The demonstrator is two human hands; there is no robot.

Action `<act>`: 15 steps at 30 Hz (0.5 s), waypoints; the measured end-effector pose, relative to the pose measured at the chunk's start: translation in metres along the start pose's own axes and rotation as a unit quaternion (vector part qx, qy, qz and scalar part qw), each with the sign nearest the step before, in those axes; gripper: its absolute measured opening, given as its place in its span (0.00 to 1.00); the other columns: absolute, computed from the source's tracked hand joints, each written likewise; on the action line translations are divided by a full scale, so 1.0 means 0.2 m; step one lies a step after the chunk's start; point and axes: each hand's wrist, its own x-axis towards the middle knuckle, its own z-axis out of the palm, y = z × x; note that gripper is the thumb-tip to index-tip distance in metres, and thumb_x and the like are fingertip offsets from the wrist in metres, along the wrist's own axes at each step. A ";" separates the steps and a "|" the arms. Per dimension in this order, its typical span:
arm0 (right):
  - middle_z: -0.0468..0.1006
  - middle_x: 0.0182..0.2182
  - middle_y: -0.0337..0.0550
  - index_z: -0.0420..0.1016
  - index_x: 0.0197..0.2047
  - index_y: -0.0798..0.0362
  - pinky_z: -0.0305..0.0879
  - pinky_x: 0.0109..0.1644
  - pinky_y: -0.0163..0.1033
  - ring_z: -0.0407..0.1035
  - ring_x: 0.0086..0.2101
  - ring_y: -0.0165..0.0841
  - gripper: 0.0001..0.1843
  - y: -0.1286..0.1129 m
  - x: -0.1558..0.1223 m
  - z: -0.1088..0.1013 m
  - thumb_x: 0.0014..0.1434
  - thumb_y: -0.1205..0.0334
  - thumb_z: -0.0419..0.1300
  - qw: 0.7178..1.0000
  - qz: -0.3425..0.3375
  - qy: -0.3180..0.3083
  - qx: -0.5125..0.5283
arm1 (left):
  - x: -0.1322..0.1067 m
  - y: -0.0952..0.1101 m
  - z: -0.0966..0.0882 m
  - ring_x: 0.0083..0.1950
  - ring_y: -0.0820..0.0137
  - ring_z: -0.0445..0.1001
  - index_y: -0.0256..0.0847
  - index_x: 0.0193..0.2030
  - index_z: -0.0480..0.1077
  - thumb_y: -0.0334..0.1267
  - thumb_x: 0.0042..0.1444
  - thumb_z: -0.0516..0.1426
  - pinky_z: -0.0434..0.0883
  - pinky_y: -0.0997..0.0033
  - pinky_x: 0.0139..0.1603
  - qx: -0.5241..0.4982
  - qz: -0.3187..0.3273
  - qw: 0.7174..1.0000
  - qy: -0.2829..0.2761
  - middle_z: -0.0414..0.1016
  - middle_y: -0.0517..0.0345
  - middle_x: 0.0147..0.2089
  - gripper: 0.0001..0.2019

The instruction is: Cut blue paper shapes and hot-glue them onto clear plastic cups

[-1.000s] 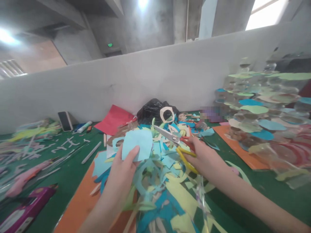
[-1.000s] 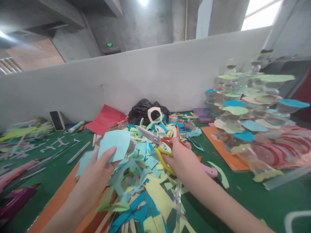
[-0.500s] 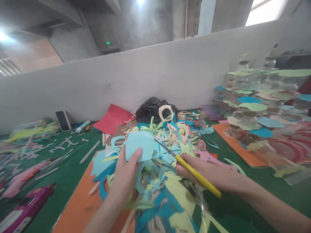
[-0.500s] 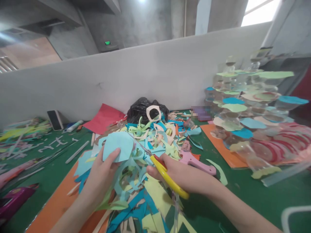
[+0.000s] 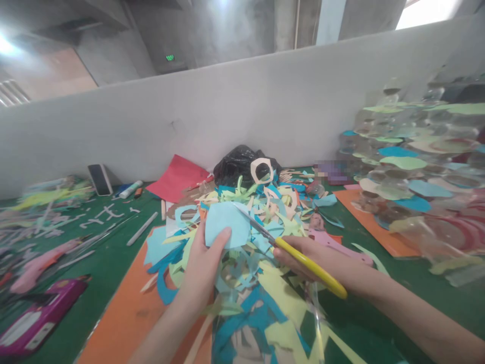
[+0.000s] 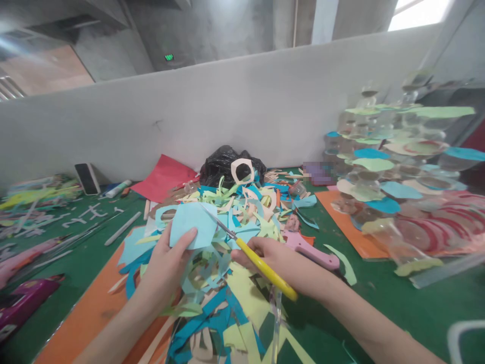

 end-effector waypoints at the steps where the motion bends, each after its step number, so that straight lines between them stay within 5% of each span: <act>1: 0.58 0.24 0.31 0.60 0.30 0.50 0.54 0.28 0.34 0.55 0.25 0.27 0.29 0.00 0.00 0.00 0.56 0.30 0.56 1.000 0.008 -0.004 0.013 | 0.00 0.00 0.00 0.50 0.63 0.77 0.49 0.65 0.64 0.48 0.52 0.65 0.74 0.71 0.44 -0.002 -0.007 1.000 -0.007 0.76 0.52 0.57 0.33; 5: 0.59 0.22 0.31 0.57 0.30 0.49 0.50 0.25 0.34 0.53 0.22 0.26 0.29 0.00 0.01 0.01 0.56 0.30 0.54 1.000 0.023 -0.011 0.006 | -0.01 0.03 0.01 0.43 0.67 0.77 0.46 0.60 0.67 0.47 0.52 0.65 0.72 0.75 0.39 -0.005 -0.019 1.000 -0.012 0.78 0.54 0.51 0.29; 11: 0.68 0.30 0.38 0.61 0.37 0.49 0.59 0.30 0.35 0.64 0.31 0.33 0.26 0.01 -0.01 -0.02 0.61 0.32 0.49 0.997 -0.027 -0.025 -0.064 | -0.02 0.06 0.01 0.31 0.72 0.72 0.44 0.57 0.69 0.42 0.50 0.65 0.70 0.76 0.32 0.009 -0.046 0.999 -0.018 0.75 0.62 0.33 0.26; 15: 0.64 0.28 0.35 0.61 0.34 0.49 0.56 0.30 0.35 0.60 0.29 0.31 0.25 0.02 -0.01 -0.01 0.61 0.34 0.51 0.998 -0.024 -0.007 -0.062 | -0.01 0.06 -0.01 0.31 0.69 0.74 0.45 0.59 0.67 0.45 0.50 0.66 0.71 0.72 0.32 -0.017 -0.081 0.994 -0.066 0.75 0.61 0.33 0.30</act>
